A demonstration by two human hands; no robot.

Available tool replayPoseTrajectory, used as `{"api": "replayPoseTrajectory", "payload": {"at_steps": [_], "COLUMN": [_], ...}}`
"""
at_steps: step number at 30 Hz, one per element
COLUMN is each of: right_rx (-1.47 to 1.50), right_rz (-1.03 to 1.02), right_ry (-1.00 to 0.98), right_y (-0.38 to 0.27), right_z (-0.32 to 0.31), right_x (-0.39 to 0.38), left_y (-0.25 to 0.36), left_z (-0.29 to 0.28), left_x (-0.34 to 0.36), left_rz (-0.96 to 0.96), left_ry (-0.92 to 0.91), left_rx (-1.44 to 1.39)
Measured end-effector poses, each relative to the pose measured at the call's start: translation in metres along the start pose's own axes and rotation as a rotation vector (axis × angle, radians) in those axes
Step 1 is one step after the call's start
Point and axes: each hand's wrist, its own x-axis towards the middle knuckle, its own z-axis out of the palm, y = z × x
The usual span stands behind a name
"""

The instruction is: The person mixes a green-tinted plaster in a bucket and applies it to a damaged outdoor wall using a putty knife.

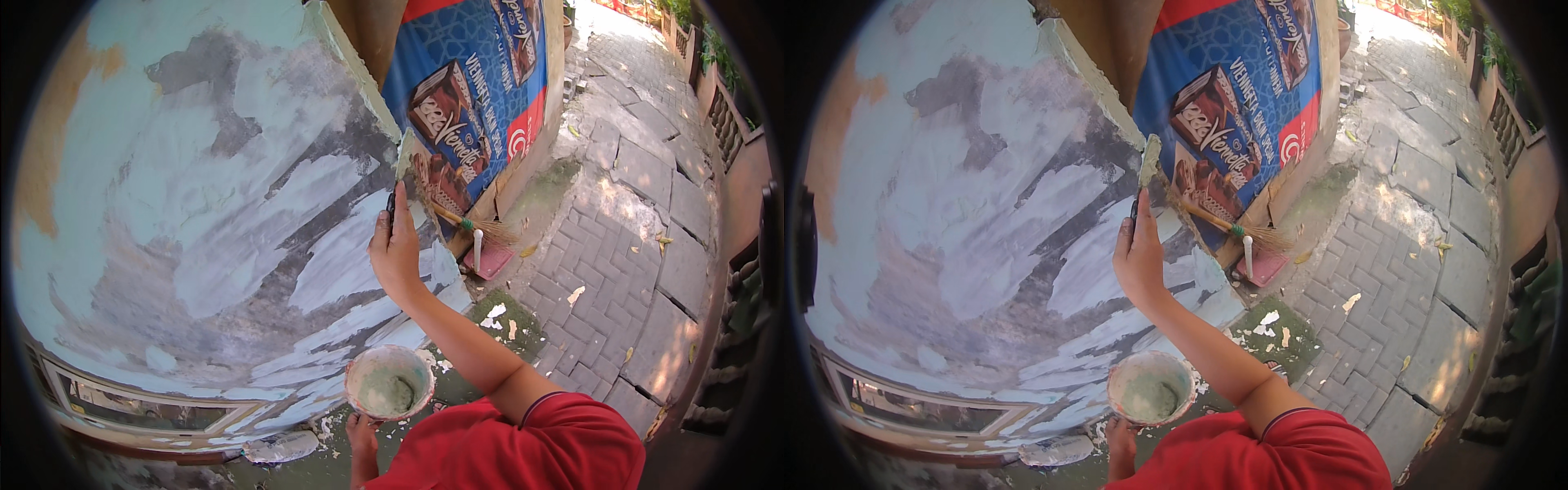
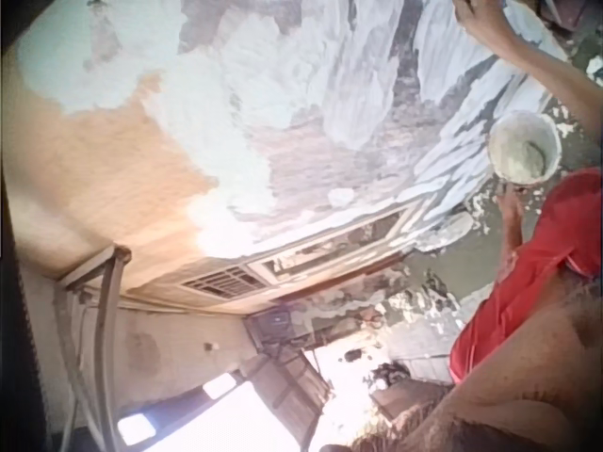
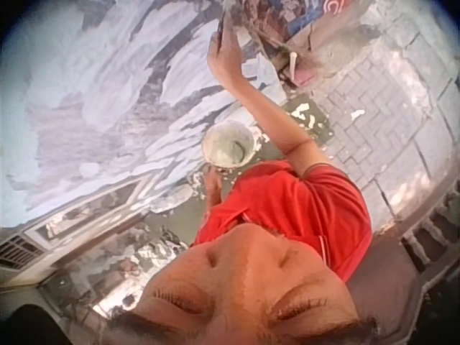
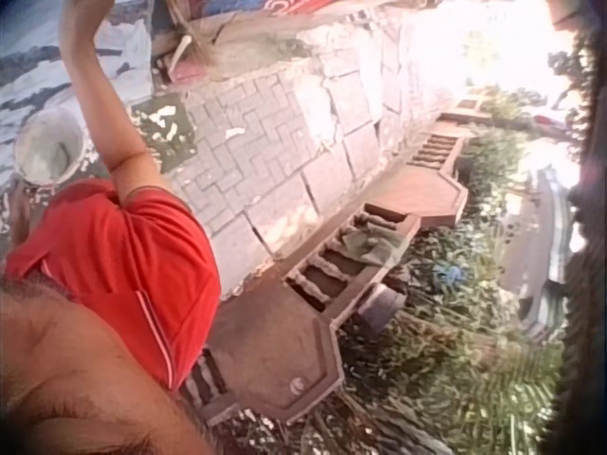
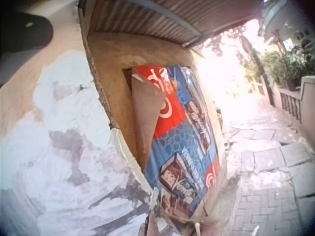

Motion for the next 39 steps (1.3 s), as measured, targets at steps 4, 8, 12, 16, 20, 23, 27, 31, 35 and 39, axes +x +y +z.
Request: {"api": "replayPoseTrajectory", "payload": {"at_steps": [4, 8, 12, 16, 20, 23, 27, 31, 35, 39], "right_rx": [0.104, 0.121, 0.046, 0.096, 0.221, 0.443, 0.738, 0.915, 0.807, 0.704], "right_rz": [0.235, 0.318, 0.235, 0.295, 0.355, 0.547, 0.668, 0.839, 0.814, 0.702], "right_ry": [-0.149, -0.203, -0.201, -0.321, -0.336, -0.253, -0.197, -0.291, -0.304, -0.345], "right_y": [-0.019, -0.027, -0.023, -0.037, -0.040, -0.051, -0.032, -0.031, -0.049, -0.064], "right_z": [0.009, 0.012, 0.019, -0.003, -0.032, -0.054, -0.078, -0.082, -0.074, -0.058], "right_x": [0.006, 0.011, 0.003, -0.023, -0.047, -0.026, 0.039, 0.065, 0.070, 0.073], "left_y": [-0.009, -0.012, -0.018, -0.013, -0.006, -0.007, -0.001, -0.004, -0.015, -0.005], "left_z": [-0.019, -0.020, -0.033, -0.032, -0.032, -0.030, -0.015, -0.014, -0.021, -0.005], "left_x": [0.001, 0.000, 0.005, 0.003, 0.008, 0.011, 0.006, 0.008, 0.014, 0.006], "left_rz": [-0.002, 0.009, 0.012, 0.011, -0.023, -0.032, -0.004, -0.005, -0.011, -0.028], "left_ry": [-0.001, 0.028, 0.026, 0.022, 0.005, 0.021, 0.018, 0.007, 0.022, 0.026], "left_rx": [0.007, -0.045, -0.015, -0.002, -0.001, 0.015, 0.040, 0.023, 0.027, 0.023]}}
